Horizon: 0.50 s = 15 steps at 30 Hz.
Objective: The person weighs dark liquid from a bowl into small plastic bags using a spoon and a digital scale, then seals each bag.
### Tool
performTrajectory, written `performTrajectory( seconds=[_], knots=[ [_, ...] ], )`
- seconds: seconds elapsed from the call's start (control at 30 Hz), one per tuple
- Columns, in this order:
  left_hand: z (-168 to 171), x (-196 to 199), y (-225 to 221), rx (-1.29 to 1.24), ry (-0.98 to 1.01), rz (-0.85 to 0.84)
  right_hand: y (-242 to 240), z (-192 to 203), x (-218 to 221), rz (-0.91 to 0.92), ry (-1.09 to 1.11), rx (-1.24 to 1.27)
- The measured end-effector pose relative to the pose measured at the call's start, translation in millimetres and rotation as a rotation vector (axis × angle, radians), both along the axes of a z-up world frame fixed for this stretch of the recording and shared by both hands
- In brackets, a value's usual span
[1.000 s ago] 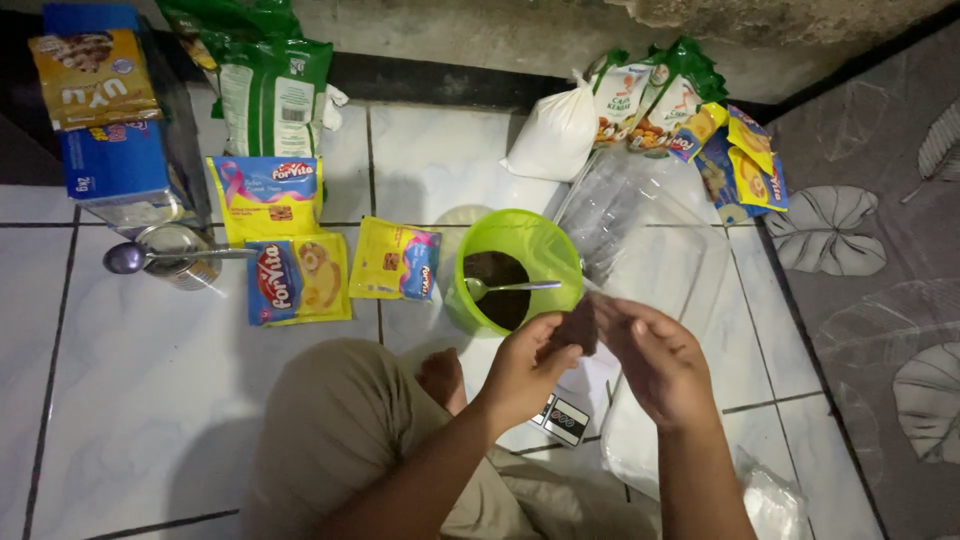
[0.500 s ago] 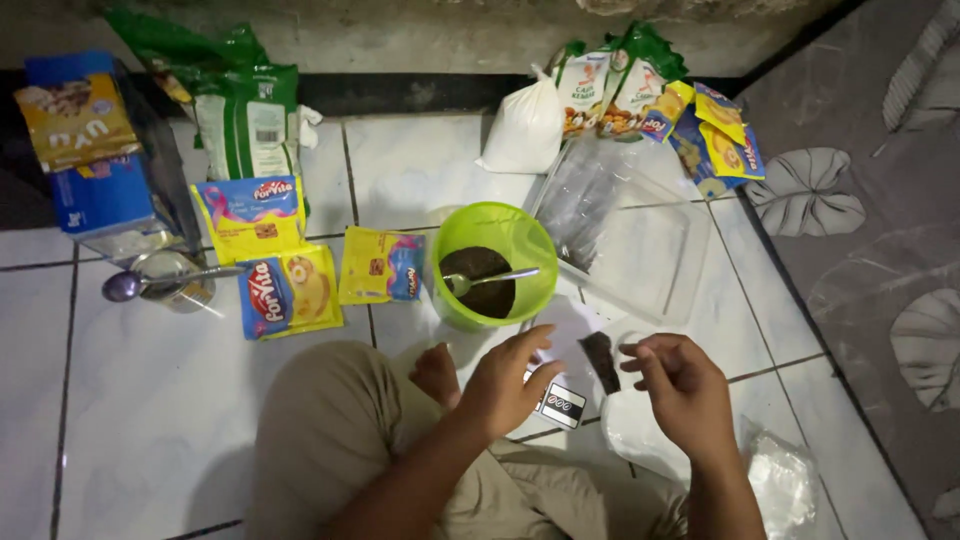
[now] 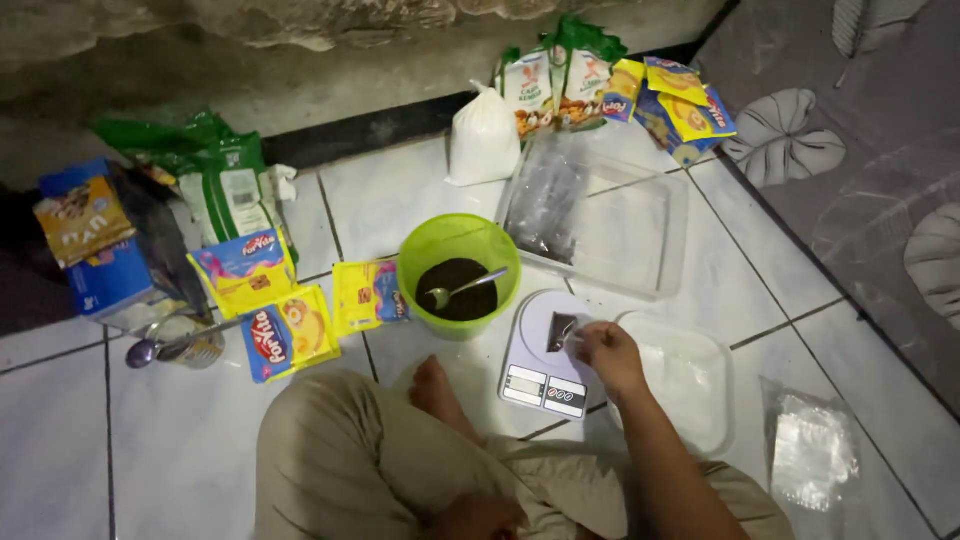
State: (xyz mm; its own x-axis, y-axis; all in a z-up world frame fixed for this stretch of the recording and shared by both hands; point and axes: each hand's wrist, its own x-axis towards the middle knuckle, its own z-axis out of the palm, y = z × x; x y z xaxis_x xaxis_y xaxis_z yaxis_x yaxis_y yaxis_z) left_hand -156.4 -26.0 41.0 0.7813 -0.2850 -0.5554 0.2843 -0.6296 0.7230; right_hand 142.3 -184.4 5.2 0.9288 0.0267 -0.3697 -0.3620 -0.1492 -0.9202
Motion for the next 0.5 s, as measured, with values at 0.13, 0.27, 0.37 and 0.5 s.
performTrajectory(
  seconds=[0.13,0.27,0.37,0.5],
  knots=[
    [50,49,28,0.005,-0.012,0.081,-7,13,-3,-0.071,0.097,-0.059],
    [42,65,21,0.246,-0.332,0.051,-19,44,-16,-0.126,0.182,-0.116],
    [33,75,15,0.410,-0.427,-0.138,-29,47,-23,-0.172,0.226,-0.090],
    [35,76,8,0.423,-0.325,-0.167,-30,50,-23,-0.179,0.199,-0.132]
  ],
)
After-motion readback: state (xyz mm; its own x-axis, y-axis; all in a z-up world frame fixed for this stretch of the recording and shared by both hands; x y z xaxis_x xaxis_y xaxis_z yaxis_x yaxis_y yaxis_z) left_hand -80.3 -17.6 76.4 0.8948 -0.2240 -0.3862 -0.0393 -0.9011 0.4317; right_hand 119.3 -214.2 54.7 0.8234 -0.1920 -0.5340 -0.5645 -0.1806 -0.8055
